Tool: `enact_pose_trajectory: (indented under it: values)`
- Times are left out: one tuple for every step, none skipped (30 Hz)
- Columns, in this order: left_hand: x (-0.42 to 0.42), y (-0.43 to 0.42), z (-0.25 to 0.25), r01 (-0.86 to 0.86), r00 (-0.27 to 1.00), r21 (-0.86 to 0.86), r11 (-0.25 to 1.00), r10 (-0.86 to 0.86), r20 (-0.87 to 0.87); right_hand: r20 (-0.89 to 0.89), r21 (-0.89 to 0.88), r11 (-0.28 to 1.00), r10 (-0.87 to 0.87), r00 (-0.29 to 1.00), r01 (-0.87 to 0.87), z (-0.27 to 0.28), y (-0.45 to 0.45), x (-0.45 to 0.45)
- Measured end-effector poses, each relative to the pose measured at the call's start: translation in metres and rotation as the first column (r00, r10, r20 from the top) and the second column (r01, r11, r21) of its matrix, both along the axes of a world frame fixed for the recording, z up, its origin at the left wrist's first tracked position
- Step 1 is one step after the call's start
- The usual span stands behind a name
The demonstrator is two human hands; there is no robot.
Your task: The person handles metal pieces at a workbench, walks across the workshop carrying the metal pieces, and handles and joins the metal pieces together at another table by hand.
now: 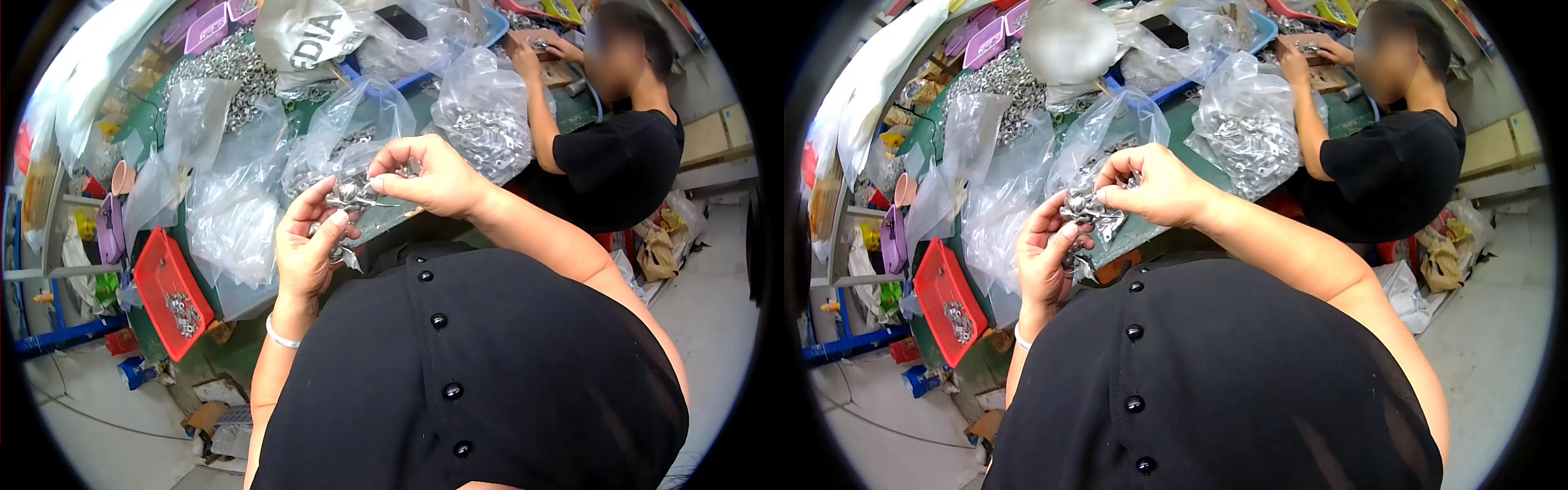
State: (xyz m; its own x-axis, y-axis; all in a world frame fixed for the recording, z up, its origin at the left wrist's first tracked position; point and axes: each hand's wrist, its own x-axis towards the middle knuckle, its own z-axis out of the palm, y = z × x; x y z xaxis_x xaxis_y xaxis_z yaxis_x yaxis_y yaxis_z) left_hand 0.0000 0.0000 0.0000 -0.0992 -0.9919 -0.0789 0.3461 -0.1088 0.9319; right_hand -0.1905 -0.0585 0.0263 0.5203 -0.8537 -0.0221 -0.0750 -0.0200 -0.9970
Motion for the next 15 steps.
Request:
enact_pose_trajectory:
  values:
    - [-0.003,-0.001,0.004,-0.006,1.000,0.015,1.000,0.006,-0.005,-0.008,0.006,1.000,0.003,1.000,-0.003,0.002,-0.001,0.000]
    - [-0.004,-0.001,0.006,-0.012,1.000,0.030,0.999,0.012,-0.010,-0.016,0.012,1.000,0.006,1.000,-0.006,0.003,-0.002,0.001]
    - [-0.005,-0.004,0.005,0.011,1.000,0.034,0.999,-0.011,-0.005,-0.024,-0.006,1.000,0.013,1.000,-0.013,0.003,-0.005,0.000]
    - [-0.007,-0.004,0.003,0.035,0.999,0.050,0.998,-0.034,-0.012,-0.043,-0.011,1.000,0.021,0.999,-0.021,0.003,-0.006,-0.001]
    - [-0.008,-0.003,0.001,0.057,0.998,0.069,0.996,-0.056,-0.015,-0.058,-0.013,0.999,0.029,0.998,-0.030,0.003,-0.006,-0.001]
    - [-0.007,-0.003,0.001,0.068,0.996,0.088,0.994,-0.064,-0.055,-0.048,0.000,1.000,0.028,0.998,-0.028,0.004,-0.005,0.000]
    - [-0.007,-0.003,0.000,0.080,0.993,0.104,0.991,-0.070,-0.094,-0.037,0.012,1.000,0.027,0.999,-0.027,0.007,-0.005,0.002]
    - [-0.007,-0.004,-0.001,0.092,0.988,0.119,0.989,-0.076,-0.136,-0.029,0.023,0.999,0.026,0.999,-0.026,0.009,-0.005,0.003]
    - [-0.006,-0.004,-0.002,0.105,0.981,0.134,0.985,-0.081,-0.177,-0.021,0.031,0.999,0.031,0.999,-0.030,0.011,-0.005,0.004]
    - [-0.005,-0.004,-0.003,0.116,0.975,0.144,0.983,-0.085,-0.206,-0.012,0.039,0.999,0.036,0.999,-0.035,0.012,-0.006,0.005]
    - [-0.004,-0.004,-0.005,0.126,0.968,0.151,0.980,-0.088,-0.234,-0.004,0.046,0.998,0.041,0.999,-0.041,0.013,-0.006,0.006]
    - [-0.003,-0.004,-0.006,0.136,0.961,0.159,0.978,-0.091,-0.263,-0.008,0.033,0.998,0.046,0.999,-0.045,0.013,-0.007,0.007]
    - [-0.002,-0.004,-0.006,0.145,0.955,0.161,0.976,-0.096,-0.280,-0.012,0.020,0.999,0.051,0.999,-0.051,0.013,-0.007,0.007]
    - [-0.002,-0.005,-0.006,0.156,0.949,0.163,0.974,-0.102,-0.298,-0.015,0.008,0.998,0.055,0.998,-0.055,0.012,-0.008,0.007]
    - [-0.002,-0.005,-0.007,0.166,0.943,0.165,0.972,-0.108,-0.316,-0.011,0.002,0.998,0.060,0.998,-0.059,0.013,-0.008,0.008]
